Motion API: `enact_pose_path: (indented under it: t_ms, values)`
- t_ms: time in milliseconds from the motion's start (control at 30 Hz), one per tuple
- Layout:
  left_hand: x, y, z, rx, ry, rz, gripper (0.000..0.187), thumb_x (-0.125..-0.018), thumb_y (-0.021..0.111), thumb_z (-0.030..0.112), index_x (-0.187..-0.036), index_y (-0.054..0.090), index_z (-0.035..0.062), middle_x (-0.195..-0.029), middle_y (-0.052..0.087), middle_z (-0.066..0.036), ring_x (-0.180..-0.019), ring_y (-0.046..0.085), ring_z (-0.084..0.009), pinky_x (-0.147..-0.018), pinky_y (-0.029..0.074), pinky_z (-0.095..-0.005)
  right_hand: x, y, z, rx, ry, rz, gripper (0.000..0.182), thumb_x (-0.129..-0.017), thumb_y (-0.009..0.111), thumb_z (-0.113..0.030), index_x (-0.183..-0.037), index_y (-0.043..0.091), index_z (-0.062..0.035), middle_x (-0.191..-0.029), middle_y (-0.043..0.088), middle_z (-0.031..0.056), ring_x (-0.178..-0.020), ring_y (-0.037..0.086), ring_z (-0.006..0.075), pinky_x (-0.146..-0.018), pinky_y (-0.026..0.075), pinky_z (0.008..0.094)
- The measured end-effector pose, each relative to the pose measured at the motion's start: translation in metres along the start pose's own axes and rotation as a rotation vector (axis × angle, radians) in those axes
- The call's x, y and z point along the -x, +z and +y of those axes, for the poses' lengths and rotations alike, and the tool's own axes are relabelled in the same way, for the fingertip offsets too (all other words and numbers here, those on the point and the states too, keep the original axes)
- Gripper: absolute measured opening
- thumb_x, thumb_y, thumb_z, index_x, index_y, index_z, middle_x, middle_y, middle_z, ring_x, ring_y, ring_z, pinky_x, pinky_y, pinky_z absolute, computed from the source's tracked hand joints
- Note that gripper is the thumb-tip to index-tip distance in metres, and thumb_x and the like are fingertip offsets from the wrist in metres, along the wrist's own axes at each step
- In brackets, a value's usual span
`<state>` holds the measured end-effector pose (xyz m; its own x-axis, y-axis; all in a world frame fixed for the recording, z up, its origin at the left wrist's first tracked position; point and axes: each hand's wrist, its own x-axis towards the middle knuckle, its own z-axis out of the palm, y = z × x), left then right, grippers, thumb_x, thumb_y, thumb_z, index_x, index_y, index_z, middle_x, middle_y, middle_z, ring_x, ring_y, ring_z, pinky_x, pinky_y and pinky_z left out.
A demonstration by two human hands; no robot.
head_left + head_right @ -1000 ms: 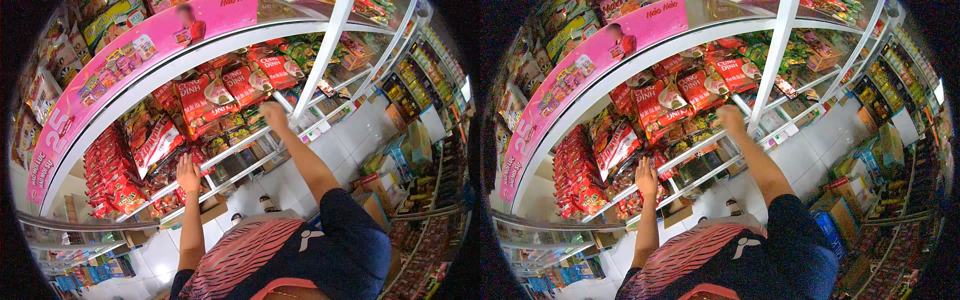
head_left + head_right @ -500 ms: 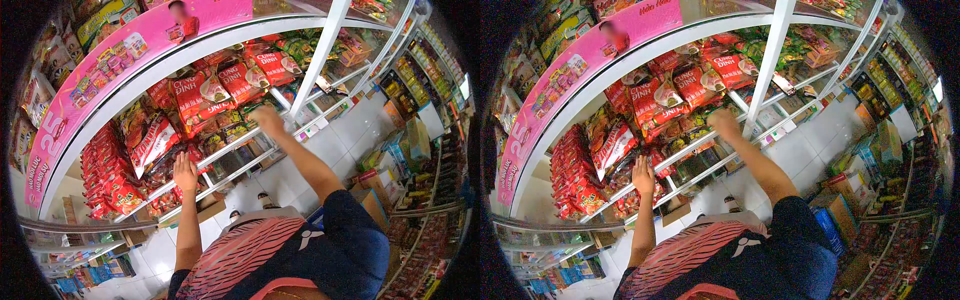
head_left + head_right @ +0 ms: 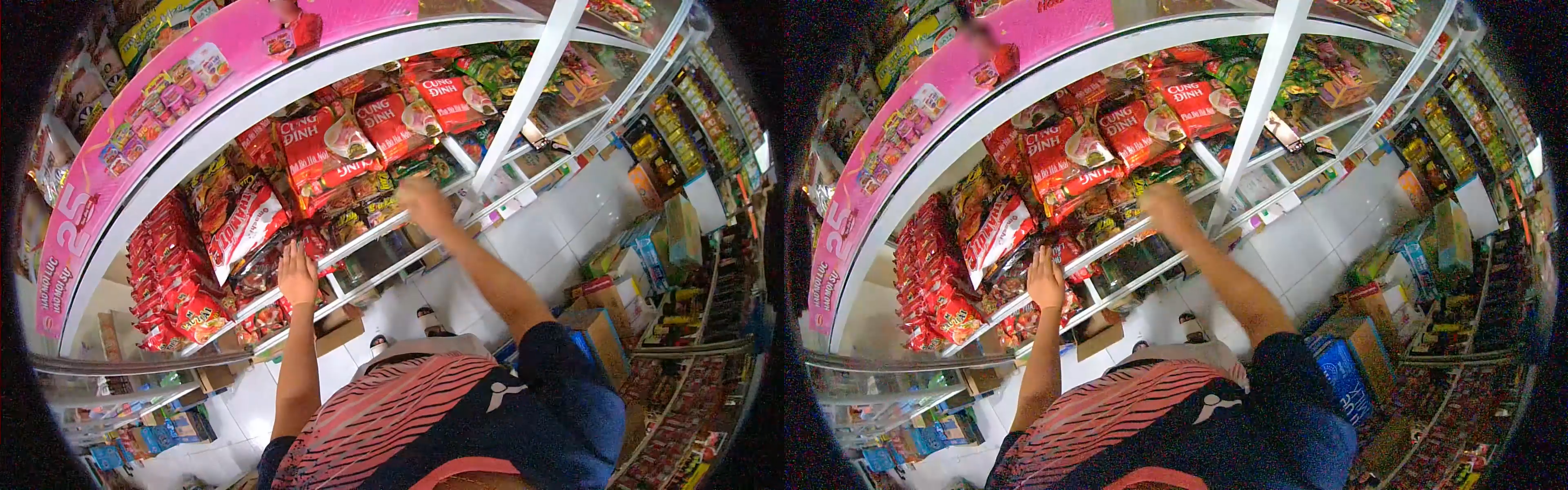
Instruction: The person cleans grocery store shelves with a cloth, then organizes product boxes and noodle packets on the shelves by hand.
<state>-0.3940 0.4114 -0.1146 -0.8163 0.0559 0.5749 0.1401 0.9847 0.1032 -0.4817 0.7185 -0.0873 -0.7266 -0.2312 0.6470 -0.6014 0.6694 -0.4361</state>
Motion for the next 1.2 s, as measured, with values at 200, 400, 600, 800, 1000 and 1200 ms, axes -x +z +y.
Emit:
enact_pose_path:
  t_ms: [200, 400, 600, 800, 1000, 1200]
  values:
    - [0.001, 0.001, 0.000, -0.029, -0.004, 0.016, 0.033, -0.080, 0.048, 0.017, -0.111, 0.053, 0.0068, -0.120, 0.050, -0.008, -0.110, 0.047, -0.0245, -0.092, 0.037, -0.0383, -0.007, -0.037, 0.033, 0.440, 0.300, 0.064, 0.009, -0.074, 0.053, -0.011, -0.080, 0.059, -0.0098, -0.082, 0.058, 0.0109, -0.085, 0.052, 0.0323, -0.076, 0.043, 0.0402]
    - [0.001, -0.004, 0.003, 0.033, -0.029, 0.031, 0.031, -0.081, 0.048, 0.017, -0.110, 0.055, 0.0085, -0.121, 0.050, -0.008, -0.110, 0.048, -0.0250, -0.092, 0.037, -0.0382, 0.007, 0.064, -0.082, -0.001, 0.037, -0.030, 0.017, -0.063, 0.058, -0.009, -0.080, 0.057, -0.0064, -0.095, 0.055, 0.0114, -0.097, 0.048, 0.0311, -0.087, 0.038, 0.0413]
    - [0.000, -0.006, 0.004, 0.071, -0.057, 0.008, 0.031, -0.081, 0.048, 0.016, -0.111, 0.054, 0.0077, -0.121, 0.049, -0.011, -0.109, 0.048, -0.0270, -0.091, 0.038, -0.0399, 0.007, 0.058, -0.118, -0.069, -0.072, -0.190, 0.014, -0.071, 0.056, -0.014, -0.085, 0.060, -0.0133, -0.098, 0.055, 0.0047, -0.097, 0.048, 0.0272, -0.078, 0.044, 0.0389]
    - [0.000, -0.013, 0.007, 0.270, -0.259, 0.002, 0.030, -0.079, 0.052, 0.016, -0.107, 0.055, 0.0053, -0.120, 0.048, -0.014, -0.102, 0.052, -0.0314, -0.090, 0.040, -0.0370, -0.005, 0.000, -0.035, 0.119, 0.055, -0.001, 0.005, -0.067, 0.054, -0.010, -0.071, 0.056, -0.0078, -0.082, 0.056, 0.0097, -0.083, 0.050, 0.0291, -0.070, 0.043, 0.0396]
    - [0.007, 0.005, -0.006, 0.208, -0.085, 0.106, 0.032, -0.076, 0.053, 0.010, -0.107, 0.055, 0.0029, -0.109, 0.056, -0.015, -0.101, 0.053, -0.0315, -0.085, 0.042, -0.0387, -0.004, 0.031, -0.076, 0.225, 0.231, -0.017, 0.009, -0.068, 0.055, -0.008, -0.077, 0.057, -0.0090, -0.091, 0.054, 0.0098, -0.090, 0.047, 0.0323, -0.081, 0.039, 0.0418]
    - [0.004, -0.007, -0.005, 0.284, -0.115, 0.041, 0.031, -0.077, 0.050, 0.010, -0.106, 0.055, -0.0015, -0.110, 0.054, -0.019, -0.103, 0.052, -0.0312, -0.092, 0.039, -0.0390, 0.008, 0.073, -0.117, -0.041, 0.108, -0.051, 0.018, -0.066, 0.060, -0.012, -0.084, 0.060, -0.0105, -0.101, 0.054, 0.0060, -0.099, 0.047, 0.0280, -0.084, 0.040, 0.0378]
